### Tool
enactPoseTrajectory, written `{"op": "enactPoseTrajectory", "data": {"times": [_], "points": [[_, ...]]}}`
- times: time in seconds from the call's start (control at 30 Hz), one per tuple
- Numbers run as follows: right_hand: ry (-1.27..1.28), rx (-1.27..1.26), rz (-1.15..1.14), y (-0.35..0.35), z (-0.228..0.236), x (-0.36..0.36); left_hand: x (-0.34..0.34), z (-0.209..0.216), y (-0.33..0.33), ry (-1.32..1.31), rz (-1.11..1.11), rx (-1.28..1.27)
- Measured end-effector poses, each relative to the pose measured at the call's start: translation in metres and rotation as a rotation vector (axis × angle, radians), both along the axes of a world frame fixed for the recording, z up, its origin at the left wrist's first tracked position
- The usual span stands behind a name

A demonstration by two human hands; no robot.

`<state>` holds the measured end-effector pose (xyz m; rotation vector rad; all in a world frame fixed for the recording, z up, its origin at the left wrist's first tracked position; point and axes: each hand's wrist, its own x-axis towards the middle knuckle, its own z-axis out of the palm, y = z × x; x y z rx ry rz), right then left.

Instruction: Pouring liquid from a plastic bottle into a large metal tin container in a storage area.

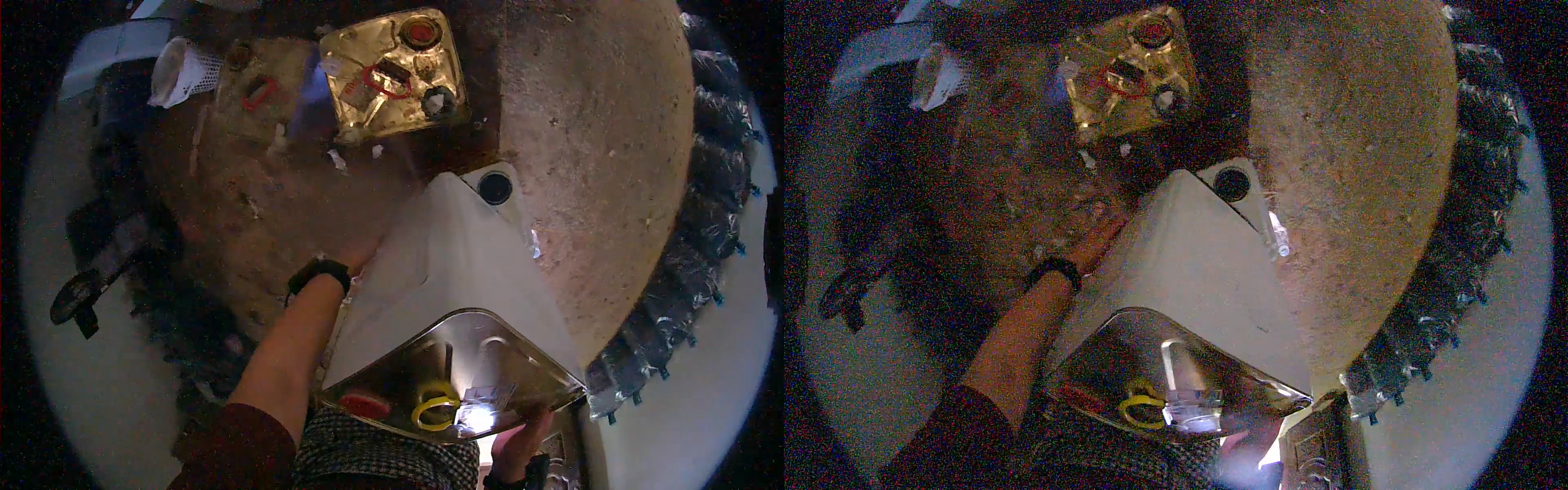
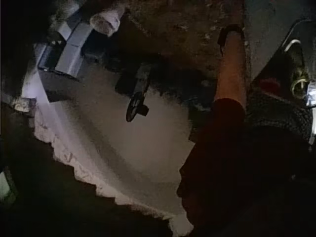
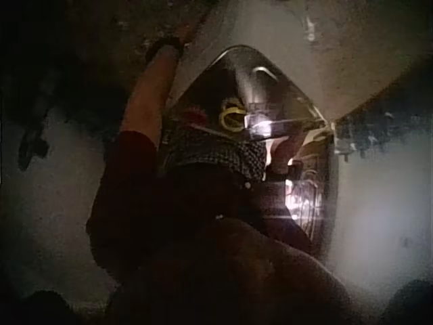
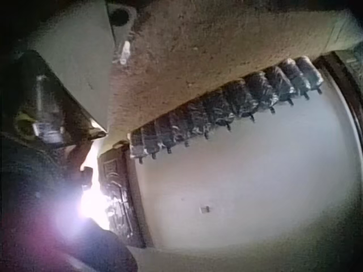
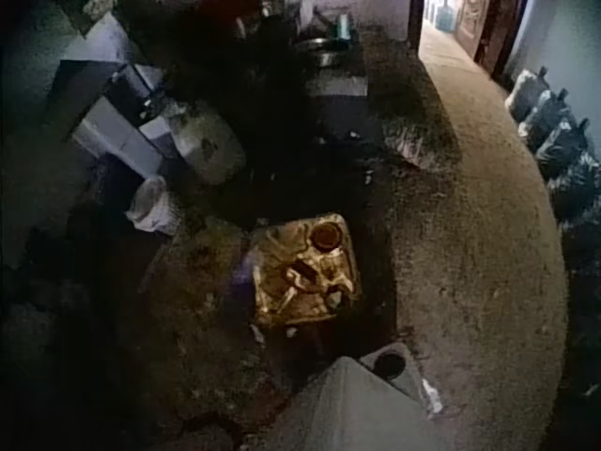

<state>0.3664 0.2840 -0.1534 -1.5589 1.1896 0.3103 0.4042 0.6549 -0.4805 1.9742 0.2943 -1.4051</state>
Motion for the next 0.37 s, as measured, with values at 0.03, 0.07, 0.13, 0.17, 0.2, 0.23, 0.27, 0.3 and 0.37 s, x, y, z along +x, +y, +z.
{"op": "enactPoseTrajectory", "data": {"times": [0.03,0.07,0.13,0.17,0.2,0.23,0.27,0.3,0.37], "points": [[-0.006,0.029,-0.01,0.006,0.004,0.011,-0.001,-0.007,-0.002,-0.004,-0.013,-0.007],[-0.006,0.019,-0.013,0.003,0.002,0.008,-0.004,-0.011,-0.003,-0.001,-0.028,-0.008],[-0.061,0.011,-0.101,-0.005,-0.002,-0.008,-0.003,-0.019,-0.003,0.005,-0.057,-0.017],[-0.062,0.005,-0.113,-0.011,-0.003,-0.015,-0.002,-0.021,-0.002,0.013,-0.076,-0.022],[-0.056,0.013,-0.113,-0.01,-0.004,-0.014,-0.004,-0.023,0.003,0.019,-0.095,-0.016],[-0.05,0.023,-0.111,-0.008,-0.004,-0.013,-0.004,-0.023,0.009,0.024,-0.109,-0.007],[-0.044,0.042,-0.107,-0.007,-0.001,-0.012,-0.005,-0.022,0.015,0.028,-0.125,0.004],[-0.035,0.044,-0.107,-0.008,-0.002,-0.012,-0.012,-0.033,0.012,0.03,-0.141,-0.007],[-0.02,0.061,-0.104,-0.012,-0.003,-0.012,-0.06,-0.015,-0.008,0.01,-0.183,-0.042]]}}
